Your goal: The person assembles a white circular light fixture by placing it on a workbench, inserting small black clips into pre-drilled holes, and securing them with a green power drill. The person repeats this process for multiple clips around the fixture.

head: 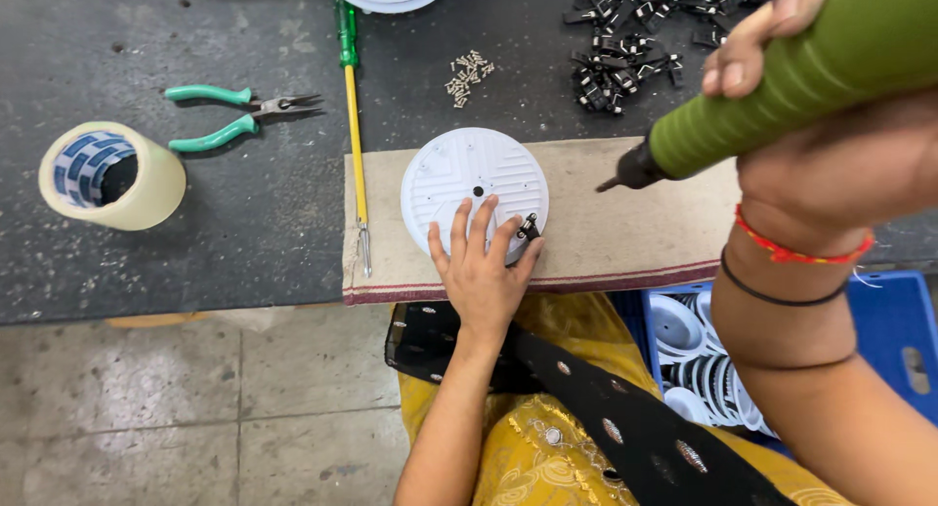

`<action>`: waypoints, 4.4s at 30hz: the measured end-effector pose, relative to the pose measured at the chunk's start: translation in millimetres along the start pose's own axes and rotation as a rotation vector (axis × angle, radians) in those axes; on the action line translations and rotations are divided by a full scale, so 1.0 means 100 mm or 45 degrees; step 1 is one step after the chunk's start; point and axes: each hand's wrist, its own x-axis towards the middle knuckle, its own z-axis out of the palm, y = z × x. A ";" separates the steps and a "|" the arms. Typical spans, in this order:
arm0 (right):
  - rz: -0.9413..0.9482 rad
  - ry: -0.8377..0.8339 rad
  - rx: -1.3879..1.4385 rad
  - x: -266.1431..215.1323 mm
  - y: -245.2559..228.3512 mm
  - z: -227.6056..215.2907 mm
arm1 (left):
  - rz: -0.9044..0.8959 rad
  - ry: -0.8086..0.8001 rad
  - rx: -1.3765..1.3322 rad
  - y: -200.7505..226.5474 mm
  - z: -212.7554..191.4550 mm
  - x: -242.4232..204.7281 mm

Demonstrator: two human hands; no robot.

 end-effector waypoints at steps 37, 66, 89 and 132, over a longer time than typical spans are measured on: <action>0.129 0.169 0.165 -0.68 0.81 0.51 | -0.069 -0.004 -0.082 -0.01 0.01 -0.04; 0.306 -0.132 0.194 -0.39 0.77 0.59 | -0.034 0.037 -0.066 -0.02 -0.01 -0.03; 0.028 0.195 -0.290 -0.41 0.37 0.04 | 0.381 -0.161 -0.314 -0.01 -1.04 0.13; -0.150 -0.418 -1.152 -1.05 0.87 0.61 | -1.281 -0.008 -2.648 -0.05 -0.60 0.08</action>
